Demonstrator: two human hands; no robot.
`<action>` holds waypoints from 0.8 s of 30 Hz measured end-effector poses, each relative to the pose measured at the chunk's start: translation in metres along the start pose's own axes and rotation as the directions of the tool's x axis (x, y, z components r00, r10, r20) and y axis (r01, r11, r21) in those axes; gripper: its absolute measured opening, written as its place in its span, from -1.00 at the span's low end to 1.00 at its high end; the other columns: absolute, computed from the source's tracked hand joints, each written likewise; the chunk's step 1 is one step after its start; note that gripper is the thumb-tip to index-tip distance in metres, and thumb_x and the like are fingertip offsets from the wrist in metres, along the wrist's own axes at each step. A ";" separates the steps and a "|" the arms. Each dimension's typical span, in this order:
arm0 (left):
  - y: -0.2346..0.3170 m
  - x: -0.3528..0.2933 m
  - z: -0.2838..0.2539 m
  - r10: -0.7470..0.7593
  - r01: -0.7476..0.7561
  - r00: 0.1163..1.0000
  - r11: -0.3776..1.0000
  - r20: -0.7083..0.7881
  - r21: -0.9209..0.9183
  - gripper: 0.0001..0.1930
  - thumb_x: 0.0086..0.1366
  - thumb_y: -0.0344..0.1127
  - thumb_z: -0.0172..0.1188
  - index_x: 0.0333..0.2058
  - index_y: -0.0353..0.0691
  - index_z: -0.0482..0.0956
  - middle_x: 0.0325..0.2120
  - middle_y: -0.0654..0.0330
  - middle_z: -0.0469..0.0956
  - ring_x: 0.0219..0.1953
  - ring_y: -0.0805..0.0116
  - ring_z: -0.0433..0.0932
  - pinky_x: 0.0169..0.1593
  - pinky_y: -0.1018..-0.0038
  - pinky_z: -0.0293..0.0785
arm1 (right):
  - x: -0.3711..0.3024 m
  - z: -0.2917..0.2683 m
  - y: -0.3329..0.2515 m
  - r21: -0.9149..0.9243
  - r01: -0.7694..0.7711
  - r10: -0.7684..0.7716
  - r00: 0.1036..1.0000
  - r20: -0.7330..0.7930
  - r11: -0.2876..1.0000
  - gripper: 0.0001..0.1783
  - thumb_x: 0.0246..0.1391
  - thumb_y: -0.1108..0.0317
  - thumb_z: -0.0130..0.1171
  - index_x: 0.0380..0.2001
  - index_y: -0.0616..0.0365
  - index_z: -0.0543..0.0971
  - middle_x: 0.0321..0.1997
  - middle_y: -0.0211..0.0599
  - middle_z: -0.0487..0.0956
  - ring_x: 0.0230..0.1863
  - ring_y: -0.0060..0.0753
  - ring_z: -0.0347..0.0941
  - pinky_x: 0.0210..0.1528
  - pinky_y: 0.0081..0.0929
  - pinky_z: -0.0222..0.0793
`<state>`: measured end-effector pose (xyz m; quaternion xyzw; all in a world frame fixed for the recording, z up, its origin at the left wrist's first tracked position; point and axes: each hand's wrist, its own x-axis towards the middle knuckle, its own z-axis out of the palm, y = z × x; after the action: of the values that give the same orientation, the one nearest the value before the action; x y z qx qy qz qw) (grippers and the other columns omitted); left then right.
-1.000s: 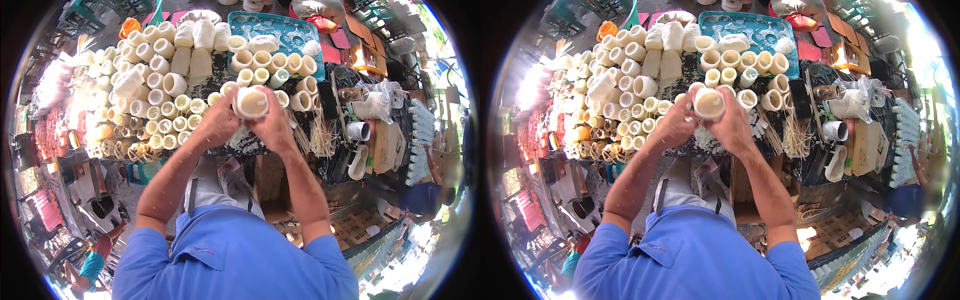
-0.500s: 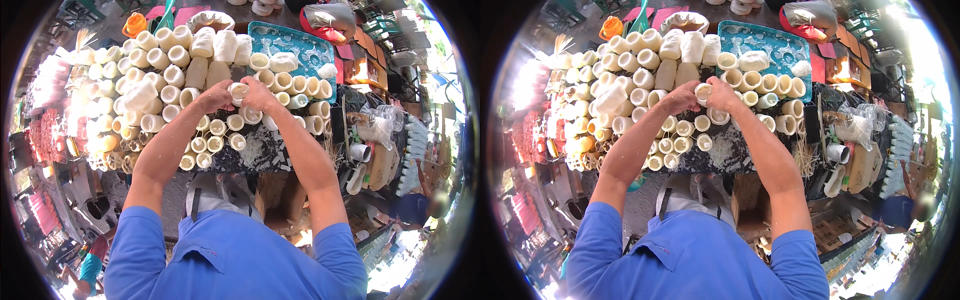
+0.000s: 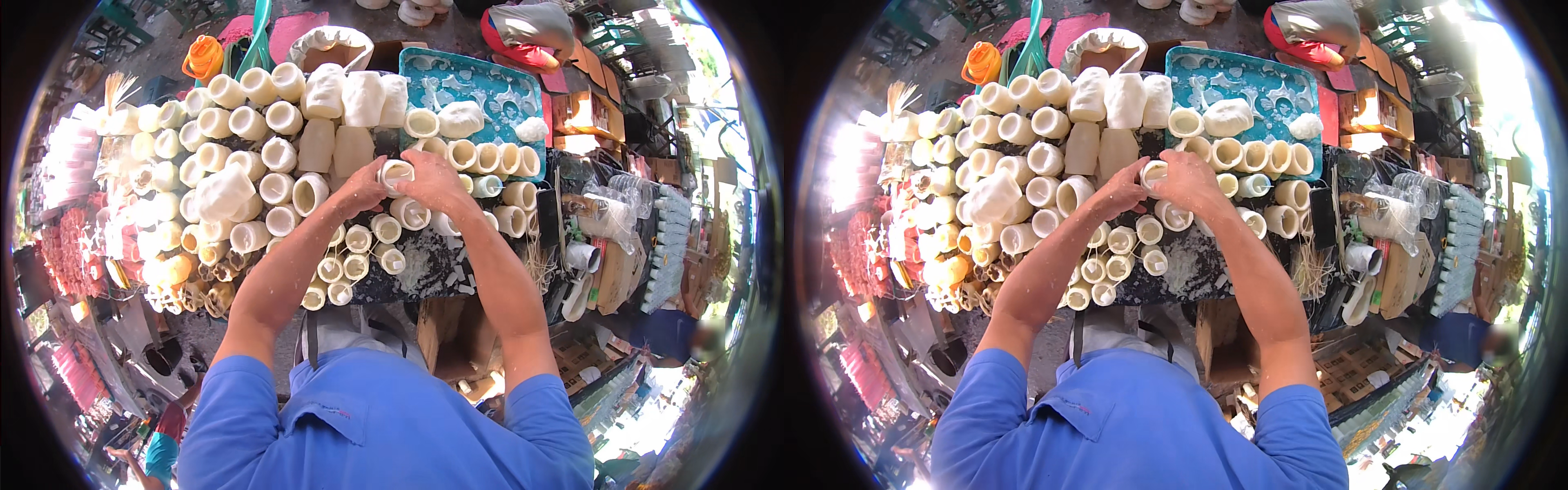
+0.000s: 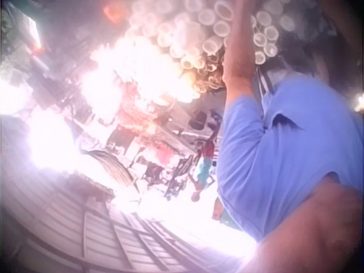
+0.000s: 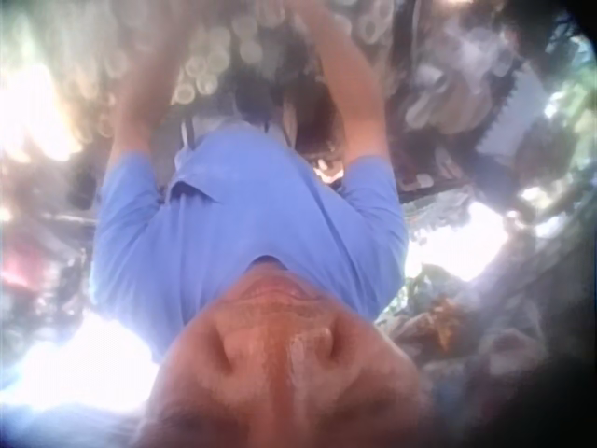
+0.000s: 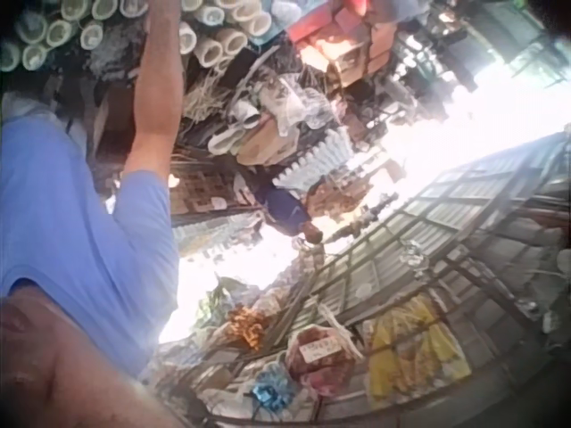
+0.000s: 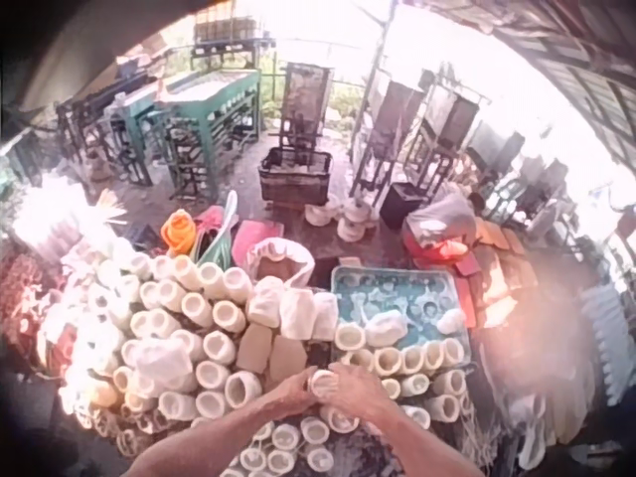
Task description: The person repeatedly picks up white cylindrical candle bodies, inserts wicks into their centers, and places the finished candles back onto a tray. The hands work continuously over a cluttered table with many similar candles and wicks.
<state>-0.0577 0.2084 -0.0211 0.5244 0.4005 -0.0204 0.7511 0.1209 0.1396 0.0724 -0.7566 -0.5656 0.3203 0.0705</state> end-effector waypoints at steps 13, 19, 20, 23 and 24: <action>0.019 -0.062 -0.015 0.155 -0.047 0.970 0.872 -0.185 0.487 -0.31 0.40 -0.24 0.36 0.46 -0.25 0.44 0.22 -0.17 0.65 0.04 0.09 0.72 0.14 0.24 0.64 | 0.174 0.007 -0.052 -0.188 -0.047 -0.012 0.953 -0.304 0.981 -0.23 0.19 -0.18 0.38 0.28 0.08 0.46 0.10 0.17 0.68 0.22 0.25 0.65 0.28 0.01 0.58; 0.039 -0.120 -0.014 0.263 -0.136 0.914 0.916 -0.309 0.378 -0.42 0.44 -0.24 0.39 0.37 -0.27 0.54 0.19 -0.05 0.68 0.01 0.17 0.71 0.10 0.26 0.65 | 0.142 -0.004 -0.031 -0.319 0.314 -0.446 0.690 -0.571 0.894 -0.71 0.18 0.28 0.31 -0.11 0.11 0.49 -0.37 0.01 0.61 -0.29 0.15 0.67 -0.23 0.01 0.61; 0.045 -0.131 -0.010 0.313 -0.172 0.881 0.911 -0.354 0.375 -0.41 0.42 -0.26 0.42 0.37 -0.23 0.54 0.18 -0.02 0.68 0.00 0.17 0.70 0.09 0.25 0.65 | 0.117 -0.014 -0.030 -0.295 0.319 -0.434 0.665 -0.607 0.901 -0.73 0.16 0.35 0.35 -0.13 0.14 0.52 -0.36 0.02 0.63 -0.28 0.17 0.68 -0.23 -0.04 0.62; 0.066 -0.167 0.015 0.600 -0.305 0.665 0.762 -0.445 0.572 -0.23 0.34 -0.24 0.51 0.46 -0.16 0.41 0.31 -0.08 0.52 0.20 -0.02 0.59 0.24 0.14 0.57 | 0.002 -0.055 -0.024 -0.089 0.384 -0.349 0.689 -0.635 0.919 -0.70 0.19 0.32 0.51 -0.10 0.16 0.64 -0.20 -0.08 0.74 -0.23 0.02 0.73 -0.23 -0.17 0.64; 0.073 -0.177 0.025 0.679 -0.337 0.609 0.689 -0.410 0.641 -0.17 0.32 -0.22 0.52 0.50 -0.15 0.34 0.38 -0.15 0.42 0.34 -0.16 0.49 0.36 0.06 0.50 | -0.039 -0.060 -0.026 -0.012 0.409 -0.324 0.704 -0.632 0.912 -0.70 0.20 0.34 0.54 -0.09 0.18 0.65 -0.15 -0.07 0.75 -0.24 -0.04 0.74 -0.28 -0.25 0.65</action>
<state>-0.1304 0.1525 0.1489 0.7708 0.4301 0.2730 0.3826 0.1275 0.1283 0.1474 -0.6849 -0.6275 0.0681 0.3639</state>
